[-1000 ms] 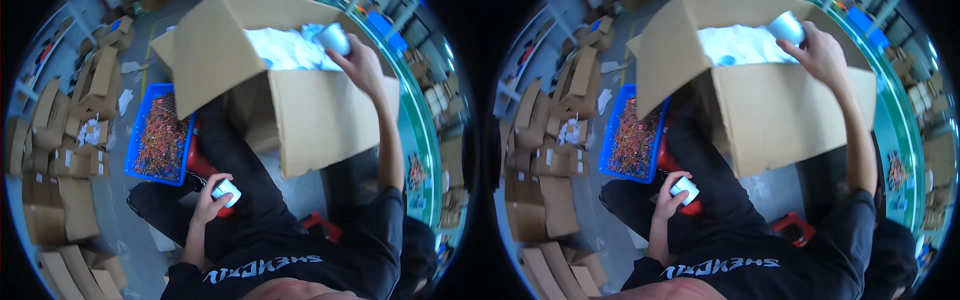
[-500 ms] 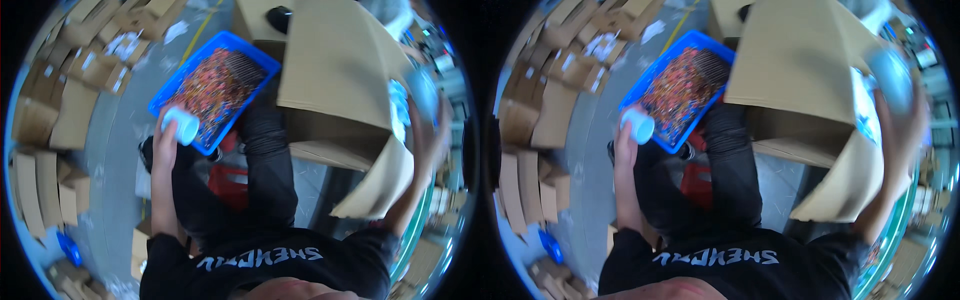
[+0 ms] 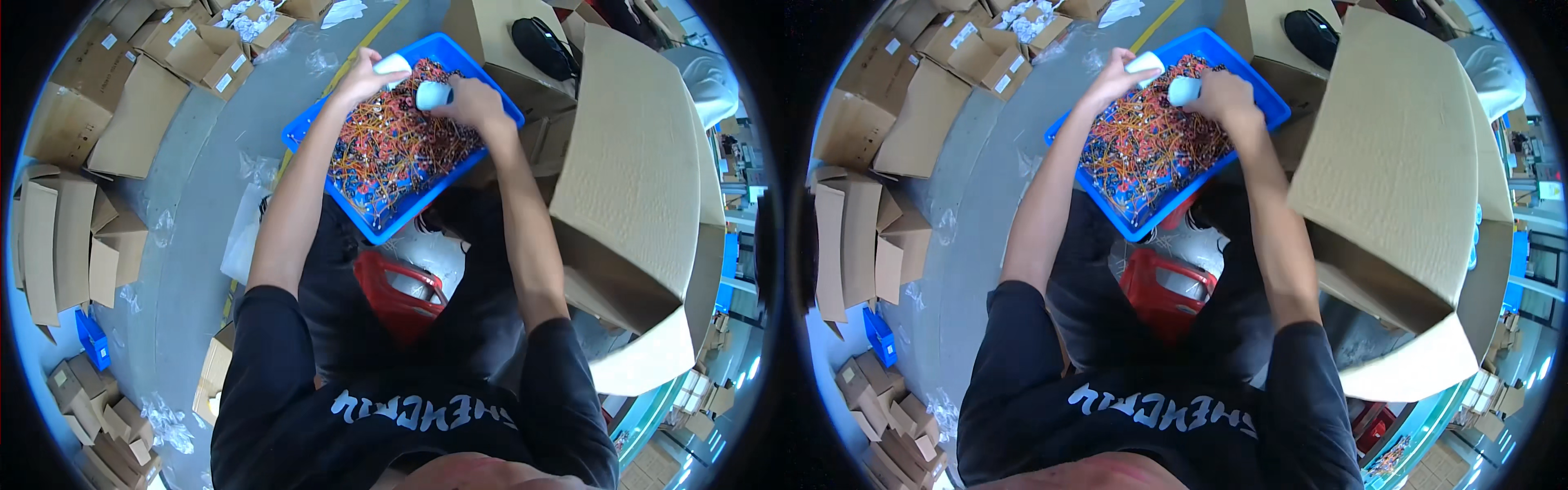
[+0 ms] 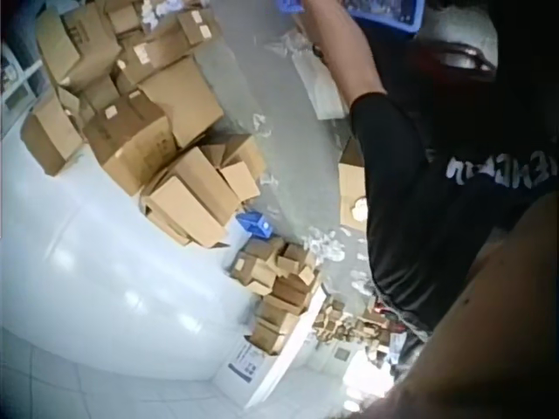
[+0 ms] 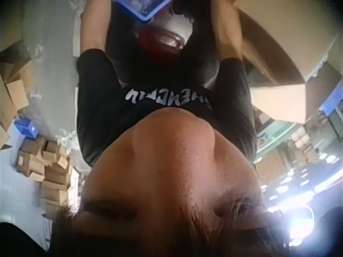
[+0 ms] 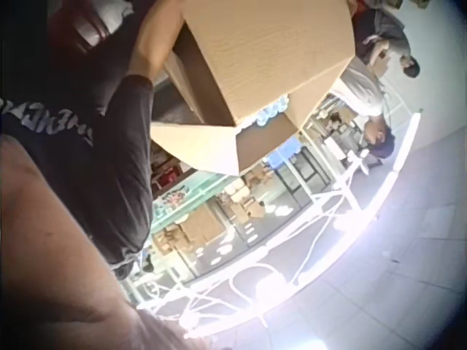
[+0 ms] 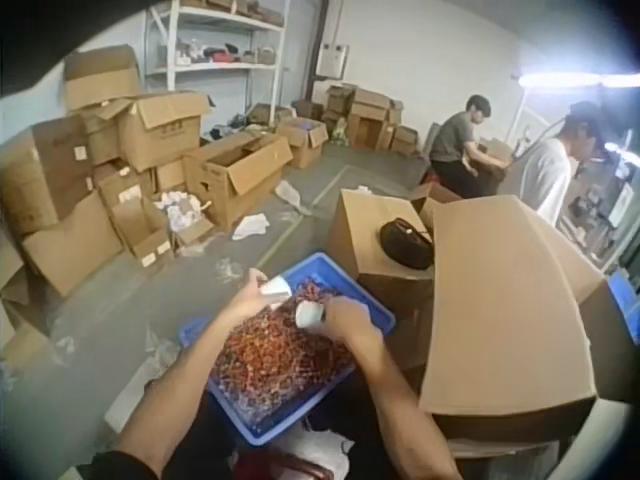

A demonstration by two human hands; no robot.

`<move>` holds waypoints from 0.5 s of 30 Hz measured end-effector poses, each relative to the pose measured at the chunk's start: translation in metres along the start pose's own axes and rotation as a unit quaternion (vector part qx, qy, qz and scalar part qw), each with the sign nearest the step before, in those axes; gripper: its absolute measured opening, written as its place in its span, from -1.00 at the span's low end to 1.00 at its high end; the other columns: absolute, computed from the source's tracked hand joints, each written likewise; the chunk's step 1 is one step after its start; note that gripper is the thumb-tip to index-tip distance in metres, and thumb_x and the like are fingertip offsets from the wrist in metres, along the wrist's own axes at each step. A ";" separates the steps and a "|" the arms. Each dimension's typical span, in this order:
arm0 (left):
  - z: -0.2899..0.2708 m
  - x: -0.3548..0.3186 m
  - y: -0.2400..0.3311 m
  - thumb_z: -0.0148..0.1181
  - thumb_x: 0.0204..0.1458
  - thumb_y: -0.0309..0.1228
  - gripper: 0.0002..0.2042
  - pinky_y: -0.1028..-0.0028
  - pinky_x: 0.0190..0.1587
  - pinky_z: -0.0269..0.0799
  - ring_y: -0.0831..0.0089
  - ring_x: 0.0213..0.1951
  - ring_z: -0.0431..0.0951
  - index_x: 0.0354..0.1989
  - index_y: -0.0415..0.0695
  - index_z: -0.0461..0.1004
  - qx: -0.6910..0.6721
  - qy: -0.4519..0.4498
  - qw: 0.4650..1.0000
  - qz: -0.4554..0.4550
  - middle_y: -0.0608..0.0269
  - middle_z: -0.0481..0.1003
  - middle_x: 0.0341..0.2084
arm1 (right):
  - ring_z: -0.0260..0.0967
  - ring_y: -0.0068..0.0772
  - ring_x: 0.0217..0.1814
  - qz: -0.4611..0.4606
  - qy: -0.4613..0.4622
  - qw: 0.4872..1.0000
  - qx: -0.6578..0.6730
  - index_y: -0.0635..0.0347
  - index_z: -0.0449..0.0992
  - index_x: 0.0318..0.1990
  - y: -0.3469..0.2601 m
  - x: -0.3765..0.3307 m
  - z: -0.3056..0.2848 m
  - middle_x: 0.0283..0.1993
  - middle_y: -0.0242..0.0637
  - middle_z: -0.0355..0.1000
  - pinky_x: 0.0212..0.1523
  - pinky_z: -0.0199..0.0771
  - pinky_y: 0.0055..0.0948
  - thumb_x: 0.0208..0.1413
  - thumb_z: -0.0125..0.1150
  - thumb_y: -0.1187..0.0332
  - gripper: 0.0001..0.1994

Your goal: Assembling small electronic or plastic components by placing colorful parts into blue cups and packing them into a large cardboard box.

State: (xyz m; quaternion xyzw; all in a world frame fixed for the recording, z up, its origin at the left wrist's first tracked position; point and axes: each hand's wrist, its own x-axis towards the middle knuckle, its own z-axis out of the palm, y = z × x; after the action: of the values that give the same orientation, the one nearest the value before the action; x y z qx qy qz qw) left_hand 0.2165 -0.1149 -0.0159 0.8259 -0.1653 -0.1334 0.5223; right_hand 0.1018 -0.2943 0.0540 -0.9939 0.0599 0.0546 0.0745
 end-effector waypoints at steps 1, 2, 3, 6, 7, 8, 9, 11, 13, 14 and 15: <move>-0.002 0.000 -0.013 0.37 -0.19 0.00 -0.31 0.37 -0.02 0.39 0.24 -0.03 0.41 -0.01 -0.29 0.33 0.045 -0.003 0.999 -0.015 0.06 0.38 -0.09 | 0.45 -0.03 -0.11 -0.007 -0.004 1.000 0.005 0.20 0.43 -0.09 0.009 0.021 0.013 -0.19 -0.04 0.48 -0.15 0.45 -0.11 -0.28 0.42 0.08 -0.42; -0.007 0.003 -0.023 0.37 -0.19 0.00 -0.31 0.37 -0.02 0.39 0.24 -0.03 0.41 -0.01 -0.29 0.33 0.050 0.002 0.999 -0.015 0.06 0.38 -0.09 | 0.45 -0.08 -0.08 0.012 -0.019 0.999 -0.030 0.17 0.44 -0.08 0.013 0.038 0.019 -0.17 -0.09 0.49 -0.13 0.47 -0.16 -0.27 0.42 0.09 -0.43; -0.011 0.006 -0.033 0.39 -0.23 -0.01 -0.30 0.34 -0.04 0.39 0.23 -0.06 0.43 0.01 -0.26 0.32 0.073 -0.002 0.997 -0.003 0.03 0.38 -0.10 | 0.46 -0.13 -0.06 0.033 -0.034 0.997 -0.065 0.14 0.45 -0.06 0.019 0.054 0.026 -0.14 -0.14 0.50 -0.11 0.49 -0.20 -0.25 0.42 0.09 -0.44; -0.011 0.001 -0.054 0.42 -0.29 -0.03 -0.26 0.29 -0.06 0.38 0.21 -0.12 0.47 0.04 -0.20 0.28 0.117 -0.021 0.993 0.004 -0.02 0.39 -0.11 | 0.46 -0.14 -0.06 -0.011 -0.055 0.997 -0.057 0.14 0.44 -0.04 0.028 0.076 0.033 -0.14 -0.13 0.50 -0.11 0.49 -0.20 -0.24 0.41 0.09 -0.43; -0.010 -0.001 -0.050 0.42 -0.30 -0.05 -0.28 0.28 -0.03 0.36 0.19 -0.08 0.44 0.02 -0.18 0.28 0.135 -0.030 0.990 0.021 0.00 0.39 -0.11 | 0.46 -0.14 -0.06 -0.028 -0.063 0.996 -0.055 0.15 0.44 -0.03 0.031 0.079 0.034 -0.14 -0.13 0.50 -0.11 0.49 -0.21 -0.23 0.41 0.09 -0.42; -0.009 -0.002 -0.045 0.42 -0.30 -0.08 -0.30 0.27 0.00 0.33 0.17 -0.04 0.41 0.01 -0.16 0.29 0.153 -0.039 0.987 0.038 0.01 0.39 -0.11 | 0.46 -0.14 -0.06 -0.026 -0.068 0.996 -0.052 0.15 0.44 -0.03 0.034 0.082 0.036 -0.14 -0.13 0.50 -0.11 0.49 -0.21 -0.23 0.41 0.09 -0.42; -0.009 -0.002 -0.041 0.42 -0.31 -0.10 -0.33 0.26 0.03 0.31 0.15 0.00 0.39 -0.01 -0.14 0.29 0.172 -0.046 0.982 0.055 0.03 0.40 -0.11 | 0.47 -0.14 -0.07 -0.034 -0.066 0.996 -0.052 0.15 0.43 -0.02 0.032 0.083 0.038 -0.15 -0.13 0.50 -0.12 0.50 -0.21 -0.22 0.40 0.08 -0.42; -0.001 -0.001 -0.031 0.42 -0.30 -0.13 -0.35 0.26 0.03 0.31 0.14 0.01 0.38 -0.03 -0.14 0.29 0.162 -0.053 0.984 0.055 0.04 0.40 -0.11 | 0.48 -0.13 -0.10 -0.051 -0.060 0.995 -0.053 0.15 0.42 -0.01 0.030 0.083 0.041 -0.17 -0.13 0.51 -0.14 0.50 -0.21 -0.20 0.39 0.07 -0.42; 0.000 -0.005 -0.027 0.41 -0.28 -0.19 -0.40 0.27 0.03 0.32 0.13 0.02 0.37 -0.06 -0.16 0.29 0.143 -0.053 0.987 0.056 0.06 0.41 -0.12 | 0.48 -0.12 -0.12 -0.045 -0.051 0.997 -0.042 0.16 0.42 -0.01 0.016 0.077 0.035 -0.18 -0.12 0.51 -0.15 0.50 -0.20 -0.17 0.37 0.06 -0.43; 0.003 -0.005 -0.025 0.41 -0.28 -0.19 -0.40 0.27 0.03 0.32 0.13 0.02 0.37 -0.06 -0.16 0.29 0.144 -0.054 0.987 0.052 0.06 0.41 -0.12 | 0.49 -0.11 -0.13 -0.029 -0.037 0.998 -0.041 0.16 0.41 -0.01 0.015 0.072 0.029 -0.20 -0.12 0.51 -0.16 0.50 -0.20 -0.15 0.35 0.06 -0.44; 0.006 -0.005 -0.022 0.39 -0.26 -0.23 -0.44 0.28 0.02 0.33 0.15 0.00 0.39 -0.07 -0.14 0.30 0.154 -0.049 0.983 0.083 0.06 0.41 -0.12 | 0.49 -0.09 -0.15 -0.013 -0.024 0.999 -0.040 0.16 0.41 -0.01 0.016 0.068 0.028 -0.22 -0.11 0.52 -0.17 0.51 -0.19 -0.13 0.33 0.05 -0.45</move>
State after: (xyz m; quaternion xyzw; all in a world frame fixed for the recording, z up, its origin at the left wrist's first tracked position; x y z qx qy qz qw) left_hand 0.2121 -0.1092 -0.0380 0.8724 -0.2771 -0.1030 0.3893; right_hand 0.1639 -0.3134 0.0166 -0.9952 0.0433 0.0795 0.0371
